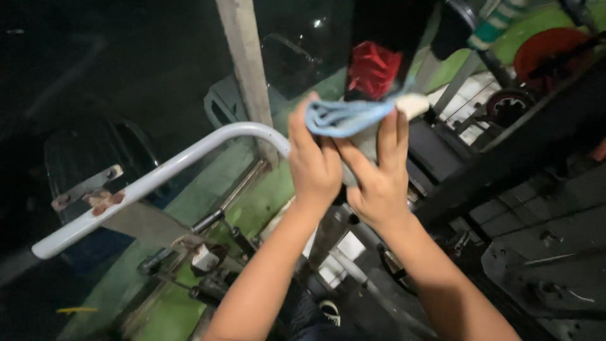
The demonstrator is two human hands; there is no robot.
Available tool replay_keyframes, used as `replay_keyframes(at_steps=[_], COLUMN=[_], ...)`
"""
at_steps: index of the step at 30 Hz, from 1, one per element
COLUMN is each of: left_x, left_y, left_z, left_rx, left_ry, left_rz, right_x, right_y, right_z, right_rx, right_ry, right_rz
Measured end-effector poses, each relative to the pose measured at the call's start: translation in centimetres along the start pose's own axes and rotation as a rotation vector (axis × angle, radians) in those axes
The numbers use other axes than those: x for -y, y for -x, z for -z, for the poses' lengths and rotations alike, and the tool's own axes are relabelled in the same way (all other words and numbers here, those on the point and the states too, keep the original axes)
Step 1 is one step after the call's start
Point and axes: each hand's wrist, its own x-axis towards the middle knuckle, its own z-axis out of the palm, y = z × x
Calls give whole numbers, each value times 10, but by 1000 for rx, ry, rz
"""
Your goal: Wiping down various pieces of gym equipment and workout machines with a cloth.
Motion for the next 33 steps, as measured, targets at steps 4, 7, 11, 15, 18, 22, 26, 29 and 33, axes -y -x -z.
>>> replay_keyframes(at_steps=[4,7,11,15,18,22,26,29,33], left_x=[26,35,32,21,-1,-30,-41,-43,-54], left_y=[55,89,111,110,98,76,41,31,34], left_z=[0,0,8,18,26,28,23,11,-18], left_rx=[113,222,397,386,462,405,246,148,118], left_ry=[-63,-145,-159,-138,17,425,461,205,168], left_rz=[116,226,399,426,683,587,343,214,197], right_x=[3,4,9,-4,-32,-52,-85,-83,-81], right_y=[50,79,96,97,104,99,103,50,10], right_z=[-12,-8,6,29,45,66,60,56,29], right_rx=[120,245,399,631,795,456,-187,-349,-256], right_ry=[13,17,-70,-186,-451,-878,-1326,-1494,-1459], right_rz=[-103,-156,-275,-602,-884,-642,-1018,-994,-784])
